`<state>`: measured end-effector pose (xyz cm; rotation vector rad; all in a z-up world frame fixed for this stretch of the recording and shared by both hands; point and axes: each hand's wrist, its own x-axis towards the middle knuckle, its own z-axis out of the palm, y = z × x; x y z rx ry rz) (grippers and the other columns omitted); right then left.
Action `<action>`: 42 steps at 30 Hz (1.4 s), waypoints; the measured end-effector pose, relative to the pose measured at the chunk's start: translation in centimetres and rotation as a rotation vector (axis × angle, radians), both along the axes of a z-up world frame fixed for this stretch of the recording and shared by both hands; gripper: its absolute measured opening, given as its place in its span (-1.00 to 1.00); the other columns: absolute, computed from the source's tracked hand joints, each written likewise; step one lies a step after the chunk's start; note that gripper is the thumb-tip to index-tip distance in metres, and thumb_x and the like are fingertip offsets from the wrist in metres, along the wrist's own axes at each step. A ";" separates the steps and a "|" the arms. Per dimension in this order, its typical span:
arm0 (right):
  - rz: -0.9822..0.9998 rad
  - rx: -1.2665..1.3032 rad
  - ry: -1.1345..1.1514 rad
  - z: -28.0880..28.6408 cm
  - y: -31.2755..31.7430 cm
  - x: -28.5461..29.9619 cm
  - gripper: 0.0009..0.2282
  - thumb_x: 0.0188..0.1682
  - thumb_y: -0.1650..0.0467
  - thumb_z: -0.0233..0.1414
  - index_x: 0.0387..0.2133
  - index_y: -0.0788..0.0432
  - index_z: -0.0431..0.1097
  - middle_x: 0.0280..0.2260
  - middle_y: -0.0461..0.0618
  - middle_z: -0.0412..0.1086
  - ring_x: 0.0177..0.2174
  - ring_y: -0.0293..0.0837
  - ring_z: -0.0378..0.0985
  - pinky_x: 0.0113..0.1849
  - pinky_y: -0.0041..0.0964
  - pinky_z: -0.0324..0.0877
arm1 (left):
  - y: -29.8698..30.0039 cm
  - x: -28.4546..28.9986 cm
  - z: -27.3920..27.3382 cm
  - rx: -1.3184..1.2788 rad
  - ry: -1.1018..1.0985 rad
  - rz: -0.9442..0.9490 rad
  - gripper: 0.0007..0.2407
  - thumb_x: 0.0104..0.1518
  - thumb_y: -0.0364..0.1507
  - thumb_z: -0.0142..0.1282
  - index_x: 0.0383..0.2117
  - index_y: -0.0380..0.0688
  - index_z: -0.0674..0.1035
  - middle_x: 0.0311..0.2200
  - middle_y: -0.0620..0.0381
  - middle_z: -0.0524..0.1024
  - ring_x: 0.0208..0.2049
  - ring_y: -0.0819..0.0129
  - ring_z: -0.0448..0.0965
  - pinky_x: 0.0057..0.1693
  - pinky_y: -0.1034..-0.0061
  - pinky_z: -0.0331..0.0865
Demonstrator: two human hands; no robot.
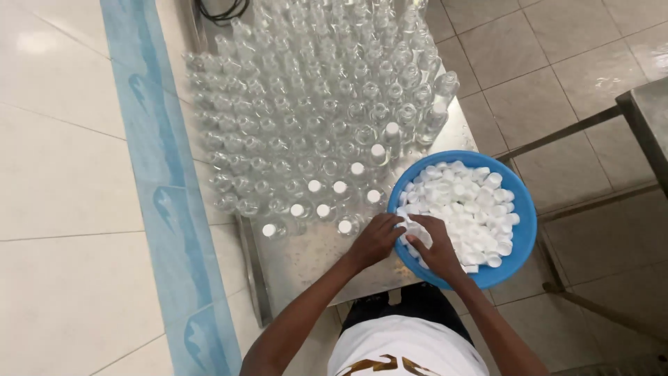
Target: Placing plastic caps onto the necks of empty water bottles arranged on a production table.
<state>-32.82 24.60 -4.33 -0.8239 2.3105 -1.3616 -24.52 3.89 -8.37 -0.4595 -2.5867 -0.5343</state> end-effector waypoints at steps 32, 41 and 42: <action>-0.032 0.477 -0.283 1.8 4.4 -6.1 -0.24 -0.01 0.56 0.20 0.48 0.37 -0.02 0.08 0.44 0.32 0.07 0.33 0.42 0.06 0.09 0.47 | 9.1 -12.0 0.1 1.164 -1.079 0.509 -0.43 0.29 0.10 0.20 0.22 -0.05 0.54 0.26 -0.25 0.28 0.36 -0.09 0.29 0.44 0.14 0.22; 0.001 0.216 -0.198 0.1 4.6 -6.6 -0.36 0.03 0.46 0.24 0.42 0.16 0.18 0.13 0.28 0.36 0.12 0.26 0.42 0.11 0.13 0.38 | 11.5 -13.5 8.1 1.561 -0.948 0.940 -0.34 0.25 -0.07 0.19 0.36 -0.28 0.37 0.33 -0.25 0.31 0.35 -0.07 0.30 0.36 0.08 0.20; -0.007 0.148 -0.192 0.0 4.7 -6.4 -0.42 0.04 0.44 0.26 0.36 0.09 0.26 0.14 0.15 0.36 0.10 0.13 0.44 0.07 0.05 0.39 | 11.2 -13.5 6.1 1.636 -0.869 1.093 -0.53 0.21 -0.23 0.23 0.21 -0.21 0.62 0.16 -0.04 0.63 0.13 0.08 0.61 0.14 0.23 0.46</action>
